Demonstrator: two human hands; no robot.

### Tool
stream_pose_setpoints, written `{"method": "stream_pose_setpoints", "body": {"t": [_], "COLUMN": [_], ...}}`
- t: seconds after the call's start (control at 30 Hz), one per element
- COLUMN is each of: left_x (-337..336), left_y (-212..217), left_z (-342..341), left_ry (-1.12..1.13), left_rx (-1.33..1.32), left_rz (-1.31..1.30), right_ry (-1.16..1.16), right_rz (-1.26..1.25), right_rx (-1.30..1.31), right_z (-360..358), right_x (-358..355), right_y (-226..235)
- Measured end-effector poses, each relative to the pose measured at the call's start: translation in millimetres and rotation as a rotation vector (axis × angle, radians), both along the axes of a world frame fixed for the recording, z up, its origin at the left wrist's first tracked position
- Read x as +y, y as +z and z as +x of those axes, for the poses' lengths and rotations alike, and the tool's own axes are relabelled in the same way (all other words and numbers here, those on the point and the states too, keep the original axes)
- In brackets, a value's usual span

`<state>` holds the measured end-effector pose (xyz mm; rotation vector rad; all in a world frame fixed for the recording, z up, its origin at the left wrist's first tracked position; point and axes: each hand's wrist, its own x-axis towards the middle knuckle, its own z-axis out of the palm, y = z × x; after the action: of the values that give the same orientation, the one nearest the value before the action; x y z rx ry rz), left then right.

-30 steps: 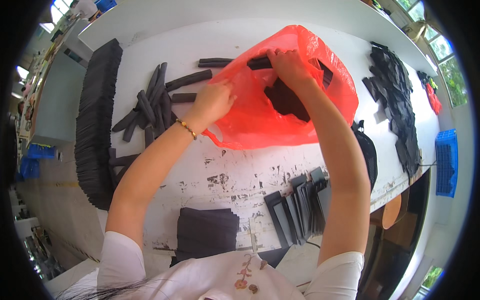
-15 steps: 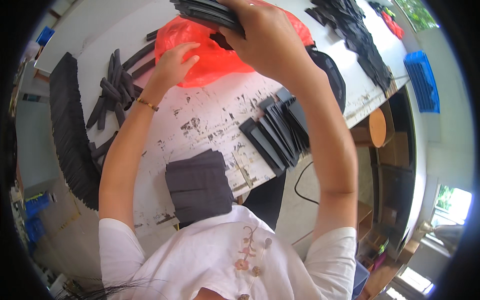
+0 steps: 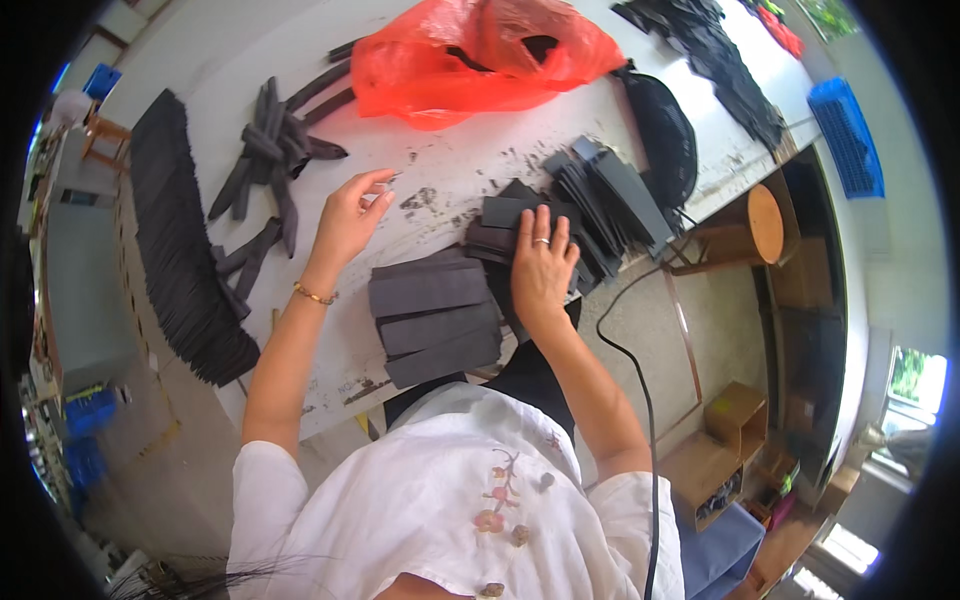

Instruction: Assembling grey foam components into sleeves at a workbench.

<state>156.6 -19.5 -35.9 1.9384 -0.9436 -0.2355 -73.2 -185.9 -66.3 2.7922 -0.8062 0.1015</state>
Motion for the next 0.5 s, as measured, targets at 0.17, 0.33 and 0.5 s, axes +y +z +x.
{"method": "stream_pose_setpoints", "body": {"t": [0.17,0.33,0.5], "left_x": [48,116,163], "left_y": [-7,-5,1], "left_z": [26,59,79], "left_ry": [0.268,0.685,0.734], "left_rx": [-0.03,-0.103,-0.186], "left_rz": [-0.003,0.162,0.18], "right_ry": [-0.109,-0.068,0.123], "right_rz": [0.101,0.232,0.492], "right_rx": [-0.064,0.1,-0.049], "right_z": [1,-5,-4], "right_x": [-14,-21,-43], "right_y": [13,27,68]}}
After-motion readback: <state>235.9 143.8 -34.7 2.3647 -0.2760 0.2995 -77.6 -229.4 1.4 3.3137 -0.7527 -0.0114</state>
